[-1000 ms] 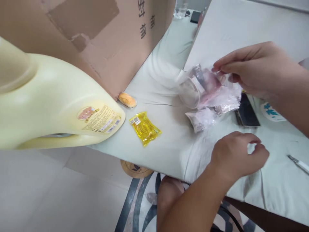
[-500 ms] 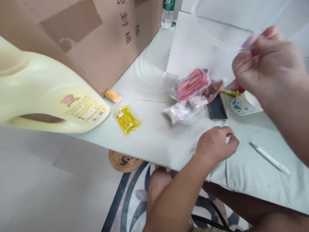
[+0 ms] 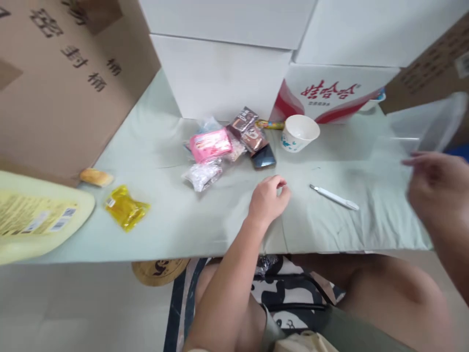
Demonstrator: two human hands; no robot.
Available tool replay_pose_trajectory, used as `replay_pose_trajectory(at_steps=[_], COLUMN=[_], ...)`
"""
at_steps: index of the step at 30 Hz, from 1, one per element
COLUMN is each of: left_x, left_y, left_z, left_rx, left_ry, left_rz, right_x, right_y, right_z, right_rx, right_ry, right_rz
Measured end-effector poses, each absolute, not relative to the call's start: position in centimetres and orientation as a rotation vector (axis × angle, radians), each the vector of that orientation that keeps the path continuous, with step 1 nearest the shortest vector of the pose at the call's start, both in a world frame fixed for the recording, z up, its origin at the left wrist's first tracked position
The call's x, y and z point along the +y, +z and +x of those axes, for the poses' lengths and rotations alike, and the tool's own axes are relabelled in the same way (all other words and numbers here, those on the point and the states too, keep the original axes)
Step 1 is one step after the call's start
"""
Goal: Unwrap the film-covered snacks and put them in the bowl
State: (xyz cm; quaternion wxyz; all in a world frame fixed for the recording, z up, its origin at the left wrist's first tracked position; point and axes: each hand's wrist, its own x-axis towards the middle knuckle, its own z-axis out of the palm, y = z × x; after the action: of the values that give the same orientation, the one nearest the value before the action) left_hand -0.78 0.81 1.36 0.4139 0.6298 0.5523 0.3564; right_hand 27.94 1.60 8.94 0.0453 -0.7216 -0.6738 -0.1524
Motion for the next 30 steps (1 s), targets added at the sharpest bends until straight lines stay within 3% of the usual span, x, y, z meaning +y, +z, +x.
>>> replay_pose_trajectory(at_steps=[3,6,13,20,26,30], left_x=[1.4,1.8,1.9,2.3,4.5,6.1], left_y=[1.1,0.8,-0.2,-1.8,-2.7,-2.9], left_z=[0.7,2.1,3.2,2.1,-1.3,-3.2], left_rx=[1.434,1.471,1.536,1.606,1.798,1.876], left_ry=[0.844,0.795,0.731,0.873,1.19,1.215], left_rz=[1.62,1.66,1.755,1.751,1.584,1.453], right_x=[1.5,4.0,5.5,0.3,0.9,1.5], right_y=[7.6,6.0,0.7,-2.6,-2.2,-1.7], right_z=[29.3,29.5,29.2,25.2,22.2,21.5], right_rx=[-1.906,-2.091,-1.959,-1.981,-2.114,-2.085], right_ry=[-0.113,0.077,0.029,0.166,0.27,0.378], right_rz=[-2.319,-2.266,-1.547,-1.391,-1.315,-1.262])
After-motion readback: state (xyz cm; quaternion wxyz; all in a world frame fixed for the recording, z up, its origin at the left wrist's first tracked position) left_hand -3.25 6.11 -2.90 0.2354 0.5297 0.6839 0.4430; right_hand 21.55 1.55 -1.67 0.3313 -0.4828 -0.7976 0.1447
